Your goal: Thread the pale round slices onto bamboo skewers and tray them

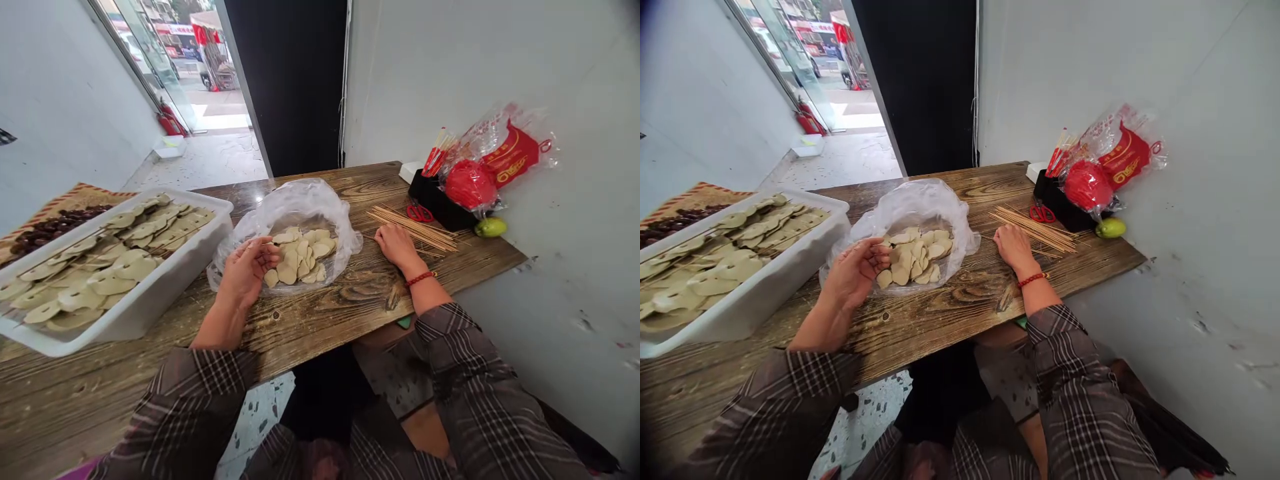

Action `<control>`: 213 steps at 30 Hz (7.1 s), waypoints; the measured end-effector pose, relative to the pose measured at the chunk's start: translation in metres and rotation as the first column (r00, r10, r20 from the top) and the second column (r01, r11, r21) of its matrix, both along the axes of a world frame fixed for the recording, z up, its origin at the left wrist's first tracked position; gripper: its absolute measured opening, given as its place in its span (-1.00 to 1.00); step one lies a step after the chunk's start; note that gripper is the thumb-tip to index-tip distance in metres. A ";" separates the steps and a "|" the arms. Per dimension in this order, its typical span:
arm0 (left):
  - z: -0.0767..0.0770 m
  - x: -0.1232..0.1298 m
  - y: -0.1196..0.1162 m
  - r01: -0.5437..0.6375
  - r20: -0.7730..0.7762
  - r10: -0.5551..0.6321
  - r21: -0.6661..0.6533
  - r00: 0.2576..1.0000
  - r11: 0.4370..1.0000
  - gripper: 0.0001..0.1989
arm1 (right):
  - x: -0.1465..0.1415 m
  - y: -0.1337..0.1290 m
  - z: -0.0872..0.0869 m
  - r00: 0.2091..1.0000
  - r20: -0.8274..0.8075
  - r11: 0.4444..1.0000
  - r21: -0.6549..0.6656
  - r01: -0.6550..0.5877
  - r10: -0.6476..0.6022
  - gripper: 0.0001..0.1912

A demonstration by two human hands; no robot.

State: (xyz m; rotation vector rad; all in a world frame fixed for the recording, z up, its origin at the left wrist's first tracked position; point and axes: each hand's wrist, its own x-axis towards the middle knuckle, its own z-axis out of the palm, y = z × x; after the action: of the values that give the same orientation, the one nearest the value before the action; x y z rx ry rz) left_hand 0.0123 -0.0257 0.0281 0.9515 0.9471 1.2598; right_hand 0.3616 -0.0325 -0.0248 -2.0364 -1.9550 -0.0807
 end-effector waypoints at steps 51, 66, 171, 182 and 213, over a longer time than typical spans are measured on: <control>-0.031 0.010 0.042 0.189 -0.835 0.328 0.443 0.441 0.876 -0.66 | -0.141 0.023 0.056 -0.307 -0.951 0.948 0.119 -0.296 0.024 -0.77; -0.008 0.006 0.037 -0.132 -0.379 0.226 0.258 0.898 0.957 -0.82 | -0.143 0.020 0.061 -0.190 -0.979 0.944 0.126 -0.306 0.069 -0.72; 0.005 -0.011 0.002 -0.162 -0.151 0.187 0.165 0.971 0.973 -0.82 | -0.170 -0.011 0.038 0.590 -0.473 0.755 0.371 -0.541 0.654 -0.80; 0.000 -0.007 0.004 -0.175 -0.282 0.258 0.290 0.924 0.941 -0.85 | -0.172 -0.010 0.036 0.627 -0.453 0.774 0.367 -0.517 0.634 -0.83; -0.003 -0.007 0.003 0.057 -0.342 0.032 0.247 0.939 0.967 -0.71 | -0.168 -0.007 0.042 0.553 -0.597 0.813 0.395 -0.427 0.581 -0.79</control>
State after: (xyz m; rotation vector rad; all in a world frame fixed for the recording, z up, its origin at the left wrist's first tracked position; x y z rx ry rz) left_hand 0.0055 -0.0222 0.0246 1.4127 1.0613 1.2456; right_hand 0.1939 -0.0399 0.0171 -1.0287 -1.8118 0.5328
